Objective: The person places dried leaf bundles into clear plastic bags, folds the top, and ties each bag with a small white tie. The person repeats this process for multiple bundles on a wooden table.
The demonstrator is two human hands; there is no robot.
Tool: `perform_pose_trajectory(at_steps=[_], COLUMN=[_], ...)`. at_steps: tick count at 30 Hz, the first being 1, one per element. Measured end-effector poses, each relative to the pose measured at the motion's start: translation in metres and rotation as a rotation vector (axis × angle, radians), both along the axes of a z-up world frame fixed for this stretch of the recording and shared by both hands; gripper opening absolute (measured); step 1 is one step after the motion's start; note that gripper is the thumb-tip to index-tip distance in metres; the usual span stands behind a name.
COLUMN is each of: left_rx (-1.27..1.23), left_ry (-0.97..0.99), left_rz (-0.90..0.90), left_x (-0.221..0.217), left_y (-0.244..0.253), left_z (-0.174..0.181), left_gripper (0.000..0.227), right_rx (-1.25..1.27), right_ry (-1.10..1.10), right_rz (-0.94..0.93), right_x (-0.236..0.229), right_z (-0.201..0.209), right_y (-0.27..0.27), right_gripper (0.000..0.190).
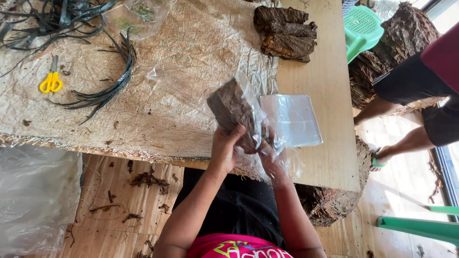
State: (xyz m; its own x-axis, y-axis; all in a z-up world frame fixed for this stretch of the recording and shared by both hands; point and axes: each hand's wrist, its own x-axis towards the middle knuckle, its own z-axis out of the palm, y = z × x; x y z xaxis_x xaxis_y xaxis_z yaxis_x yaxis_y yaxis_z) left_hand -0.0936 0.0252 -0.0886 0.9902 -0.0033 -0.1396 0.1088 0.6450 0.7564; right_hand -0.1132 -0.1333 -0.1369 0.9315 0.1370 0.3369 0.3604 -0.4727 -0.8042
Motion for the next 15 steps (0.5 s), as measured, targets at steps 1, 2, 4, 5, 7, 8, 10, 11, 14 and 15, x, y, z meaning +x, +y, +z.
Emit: perform_pose_trajectory(at_steps=[1, 2, 4, 5, 7, 8, 10, 11, 14, 15], left_rx=[0.0, -0.064, -0.128, -0.182, -0.235, -0.292, -0.35, -0.371, -0.438, -0.482], left_ry=[0.006, 0.034, 0.064, 0.074, 0.083, 0.079, 0.076, 0.075, 0.088, 0.1], left_rz=[-0.003, 0.086, 0.172, 0.214, 0.257, 0.287, 0.323, 0.333, 0.34, 0.33], left_x=[0.009, 0.017, 0.029, 0.032, 0.041, 0.045, 0.054, 0.058, 0.065, 0.066], left_y=[0.0, 0.001, 0.008, 0.014, 0.02, 0.021, 0.026, 0.028, 0.033, 0.035], left_z=[-0.007, -0.015, -0.01, 0.001, 0.014, 0.015, 0.012, 0.009, 0.01, 0.012], left_gripper=[0.038, 0.038, 0.037, 0.034, 0.031, 0.028, 0.025, 0.026, 0.027, 0.028], right_rx=[0.0, 0.227, 0.454, 0.561, 0.667, 0.693, 0.718, 0.711, 0.753, 0.806], right_ry=[0.006, 0.053, 0.099, 0.165, 0.23, 0.201, 0.175, 0.153, 0.076, 0.016], right_rz=[-0.003, 0.041, 0.08, 0.071, 0.065, 0.078, 0.095, 0.066, -0.018, -0.078], right_x=[0.001, 0.001, -0.002, -0.006, -0.006, -0.004, -0.003, -0.003, -0.005, -0.006], right_z=[0.016, 0.032, 0.056, 0.062, 0.062, 0.054, 0.047, 0.047, 0.044, 0.042], right_y=[0.003, 0.007, 0.008, 0.007, -0.003, -0.01, -0.024, -0.031, -0.044, -0.047], right_gripper=[0.082, 0.087, 0.094, 0.097, 0.1, 0.097, 0.095, 0.093, 0.091, 0.091])
